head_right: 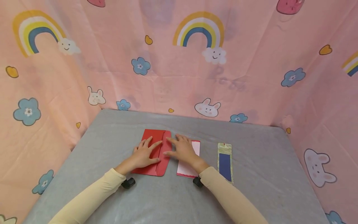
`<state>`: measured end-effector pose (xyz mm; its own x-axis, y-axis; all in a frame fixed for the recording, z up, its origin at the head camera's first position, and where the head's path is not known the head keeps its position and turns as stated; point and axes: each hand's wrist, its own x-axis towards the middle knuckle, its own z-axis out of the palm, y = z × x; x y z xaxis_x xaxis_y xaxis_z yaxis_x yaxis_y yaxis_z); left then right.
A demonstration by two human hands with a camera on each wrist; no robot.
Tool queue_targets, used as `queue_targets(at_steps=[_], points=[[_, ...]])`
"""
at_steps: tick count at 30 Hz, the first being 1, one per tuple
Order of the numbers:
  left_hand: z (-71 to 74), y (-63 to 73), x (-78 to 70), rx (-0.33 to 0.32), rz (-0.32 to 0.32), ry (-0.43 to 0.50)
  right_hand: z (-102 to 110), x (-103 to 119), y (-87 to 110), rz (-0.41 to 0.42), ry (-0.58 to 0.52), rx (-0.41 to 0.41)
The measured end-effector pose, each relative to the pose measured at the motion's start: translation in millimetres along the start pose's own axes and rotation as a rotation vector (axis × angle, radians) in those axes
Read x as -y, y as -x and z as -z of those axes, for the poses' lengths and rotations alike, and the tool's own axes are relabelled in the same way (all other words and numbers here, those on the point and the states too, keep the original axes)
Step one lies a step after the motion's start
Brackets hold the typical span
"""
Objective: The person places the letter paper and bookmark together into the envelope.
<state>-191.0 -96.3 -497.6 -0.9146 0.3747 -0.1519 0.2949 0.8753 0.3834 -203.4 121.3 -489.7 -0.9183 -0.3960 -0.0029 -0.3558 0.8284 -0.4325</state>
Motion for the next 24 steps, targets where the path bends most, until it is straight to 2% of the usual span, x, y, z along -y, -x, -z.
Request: queue_targets(at_steps=[11,24], points=[[-4.4,-0.7,-1.7,-0.02,0.012,-0.025,-12.7,1.2,-8.8,-0.005,0.044,-0.009],[1.2,1.3,-7.8,-0.02,0.025,0.019,-13.8,7.0,-13.8,-0.028,0.072,-0.008]])
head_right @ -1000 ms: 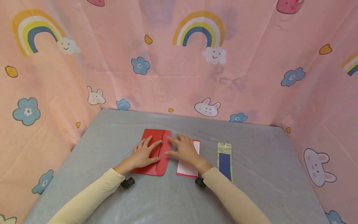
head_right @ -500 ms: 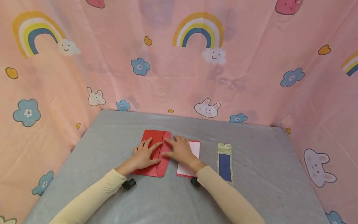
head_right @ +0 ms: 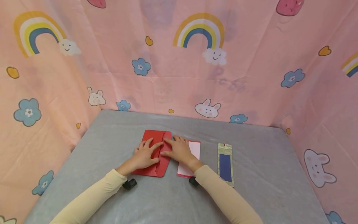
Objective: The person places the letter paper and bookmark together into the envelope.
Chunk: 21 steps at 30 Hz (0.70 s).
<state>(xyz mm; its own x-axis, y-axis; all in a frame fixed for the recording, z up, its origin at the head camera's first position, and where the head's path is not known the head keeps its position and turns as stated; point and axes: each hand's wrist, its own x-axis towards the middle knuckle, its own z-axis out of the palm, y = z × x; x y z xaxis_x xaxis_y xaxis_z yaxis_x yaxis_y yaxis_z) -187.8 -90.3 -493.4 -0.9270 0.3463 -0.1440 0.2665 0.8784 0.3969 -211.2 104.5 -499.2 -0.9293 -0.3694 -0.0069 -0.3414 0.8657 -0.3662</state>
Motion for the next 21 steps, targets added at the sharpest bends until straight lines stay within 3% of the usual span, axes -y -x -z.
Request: queue_targets(at_steps=[12,21], points=[[5.3,0.8,-7.1,0.02,0.013,0.035,-2.7,2.0,-2.1,-0.017,0.02,-0.009],[1.6,1.4,-2.9,-0.058,-0.038,-0.053,-1.6,3.1,-1.5,-0.005,0.042,-0.007]])
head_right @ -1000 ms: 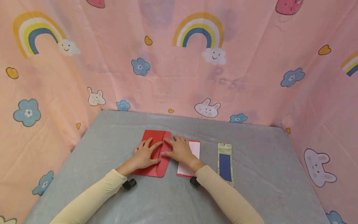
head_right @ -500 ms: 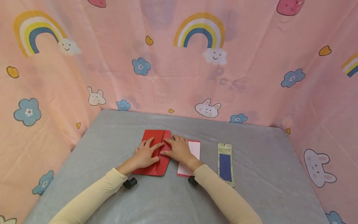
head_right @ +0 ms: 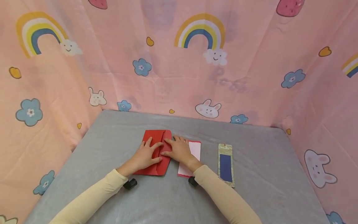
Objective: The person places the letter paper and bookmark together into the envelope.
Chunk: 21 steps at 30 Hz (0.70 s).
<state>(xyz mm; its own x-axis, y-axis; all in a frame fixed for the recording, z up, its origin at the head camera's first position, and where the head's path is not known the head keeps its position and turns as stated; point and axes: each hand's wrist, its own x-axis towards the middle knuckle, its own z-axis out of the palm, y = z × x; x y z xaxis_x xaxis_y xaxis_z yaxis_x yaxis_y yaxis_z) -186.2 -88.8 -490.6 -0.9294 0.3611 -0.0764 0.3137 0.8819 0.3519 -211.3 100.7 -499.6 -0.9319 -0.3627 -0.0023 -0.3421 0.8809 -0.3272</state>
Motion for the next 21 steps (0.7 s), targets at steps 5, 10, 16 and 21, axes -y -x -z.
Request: queue_targets(at_steps=[5,10,16,21], points=[[-1.6,0.1,1.5,-0.031,-0.017,-0.008,-1.3,-0.9,0.8,0.003,0.003,-0.007],[-1.2,1.7,1.6,-0.039,-0.023,-0.007,-4.4,-2.5,0.7,0.007,0.013,-0.015],[-1.2,4.3,0.4,-0.064,-0.024,-0.022,-5.6,-3.8,0.8,0.02,0.025,-0.021],[-2.9,4.7,-0.7,-0.076,-0.015,-0.054,-5.9,-4.0,1.4,0.026,0.015,-0.024]])
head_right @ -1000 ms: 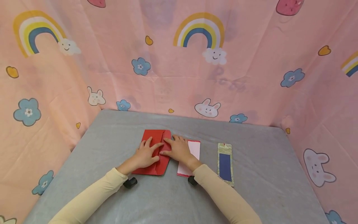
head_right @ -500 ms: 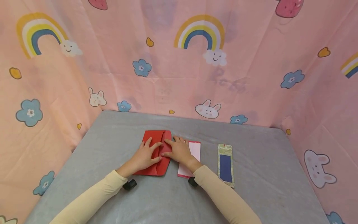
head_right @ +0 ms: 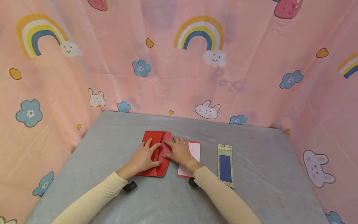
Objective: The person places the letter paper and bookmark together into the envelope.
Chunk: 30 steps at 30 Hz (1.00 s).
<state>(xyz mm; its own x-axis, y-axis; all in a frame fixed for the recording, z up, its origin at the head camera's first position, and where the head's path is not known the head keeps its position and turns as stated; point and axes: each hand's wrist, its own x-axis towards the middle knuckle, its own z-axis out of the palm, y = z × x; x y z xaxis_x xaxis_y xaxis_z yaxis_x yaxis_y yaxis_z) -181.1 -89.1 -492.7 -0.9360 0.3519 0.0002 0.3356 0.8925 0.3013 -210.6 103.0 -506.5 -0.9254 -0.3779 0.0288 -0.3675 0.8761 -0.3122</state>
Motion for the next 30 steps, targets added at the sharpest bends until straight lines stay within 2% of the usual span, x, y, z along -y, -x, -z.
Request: queue_targets(at_steps=[15,23,30], points=[[-4.9,-2.5,-1.5,0.001,0.024,-0.044,-2.4,-1.2,0.2,-0.006,-0.018,-0.009],[-4.7,-1.5,-3.7,-0.005,0.017,-0.046,4.7,-0.5,0.5,-0.011,-0.039,0.008],[-4.0,-1.0,-3.8,-0.009,0.024,-0.049,10.2,-1.1,0.3,0.009,-0.043,-0.012]])
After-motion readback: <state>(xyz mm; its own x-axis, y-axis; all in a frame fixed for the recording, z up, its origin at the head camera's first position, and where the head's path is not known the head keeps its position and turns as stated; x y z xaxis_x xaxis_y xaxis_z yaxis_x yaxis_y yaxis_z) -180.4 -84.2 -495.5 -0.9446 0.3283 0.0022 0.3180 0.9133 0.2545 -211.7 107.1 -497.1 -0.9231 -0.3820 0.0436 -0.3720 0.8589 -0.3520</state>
